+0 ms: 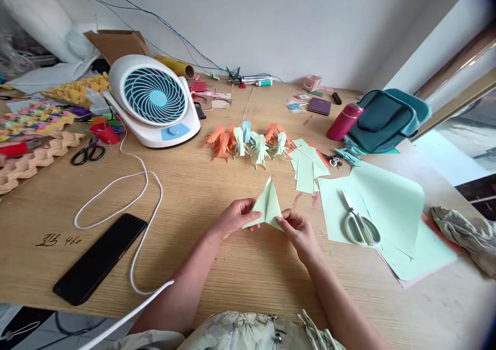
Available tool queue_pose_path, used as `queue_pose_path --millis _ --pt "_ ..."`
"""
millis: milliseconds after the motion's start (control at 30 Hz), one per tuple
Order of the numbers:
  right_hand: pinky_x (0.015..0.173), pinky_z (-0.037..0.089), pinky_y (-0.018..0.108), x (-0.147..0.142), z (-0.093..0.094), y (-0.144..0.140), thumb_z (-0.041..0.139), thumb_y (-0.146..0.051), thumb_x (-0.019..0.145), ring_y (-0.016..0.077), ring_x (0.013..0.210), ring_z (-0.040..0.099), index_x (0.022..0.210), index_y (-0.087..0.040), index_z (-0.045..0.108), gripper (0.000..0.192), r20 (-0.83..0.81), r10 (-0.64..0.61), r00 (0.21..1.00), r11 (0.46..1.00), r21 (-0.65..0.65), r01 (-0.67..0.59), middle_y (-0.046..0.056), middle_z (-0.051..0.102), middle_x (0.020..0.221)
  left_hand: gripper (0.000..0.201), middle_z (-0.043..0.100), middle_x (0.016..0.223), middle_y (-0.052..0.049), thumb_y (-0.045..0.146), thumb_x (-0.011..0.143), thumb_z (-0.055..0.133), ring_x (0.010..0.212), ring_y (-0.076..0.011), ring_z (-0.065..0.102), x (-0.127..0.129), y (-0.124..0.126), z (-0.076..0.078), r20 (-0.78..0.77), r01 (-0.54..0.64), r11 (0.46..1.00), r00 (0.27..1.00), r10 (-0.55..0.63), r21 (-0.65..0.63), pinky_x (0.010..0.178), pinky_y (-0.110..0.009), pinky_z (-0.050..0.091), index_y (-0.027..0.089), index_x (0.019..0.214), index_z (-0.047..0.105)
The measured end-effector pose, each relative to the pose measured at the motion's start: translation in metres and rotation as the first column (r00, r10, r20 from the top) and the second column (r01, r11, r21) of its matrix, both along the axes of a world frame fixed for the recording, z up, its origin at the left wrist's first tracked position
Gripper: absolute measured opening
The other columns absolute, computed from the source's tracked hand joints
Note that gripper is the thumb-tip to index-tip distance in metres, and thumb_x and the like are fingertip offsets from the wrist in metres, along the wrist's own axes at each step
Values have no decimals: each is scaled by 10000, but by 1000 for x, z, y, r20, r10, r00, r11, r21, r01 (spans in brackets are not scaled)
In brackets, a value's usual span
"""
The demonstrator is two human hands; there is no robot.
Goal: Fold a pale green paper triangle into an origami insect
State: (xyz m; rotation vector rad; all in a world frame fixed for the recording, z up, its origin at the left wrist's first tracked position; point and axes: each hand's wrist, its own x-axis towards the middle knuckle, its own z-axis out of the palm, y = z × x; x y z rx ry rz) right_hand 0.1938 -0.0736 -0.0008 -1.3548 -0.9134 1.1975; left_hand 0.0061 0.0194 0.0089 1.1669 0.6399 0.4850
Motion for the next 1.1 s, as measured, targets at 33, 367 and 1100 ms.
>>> queue_pose_path --millis 33,367,1100 --pt "615 377 285 0 0 -1 735 -563 735 144 630 468 731 -209 600 380 -8 -12 1000 1000 1 12 1 576 682 406 675 886 -58 471 775 751 704 -140 645 -2 1 2 57 -5 1000 998 6 -31 557 -213 481 137 983 648" --pt "641 424 274 -21 -7 -2 689 -526 805 140 649 495 746 -213 548 349 -51 -198 979 973 108 202 -6 560 702 364 701 792 -50 339 601 908 729 -124 611 35 -26 -14 160 -221 912 944 289 -346 709 -238 501 115 824 726" --pt "921 429 466 160 -17 -44 498 -513 856 375 1147 515 1059 -140 659 454 999 4 51 831 -31 555 182 630 931 346 592 633 51 256 568 895 524 -56 532 24 -10 -4 98 -603 678 713 694 -420 470 -186 452 138 747 624"
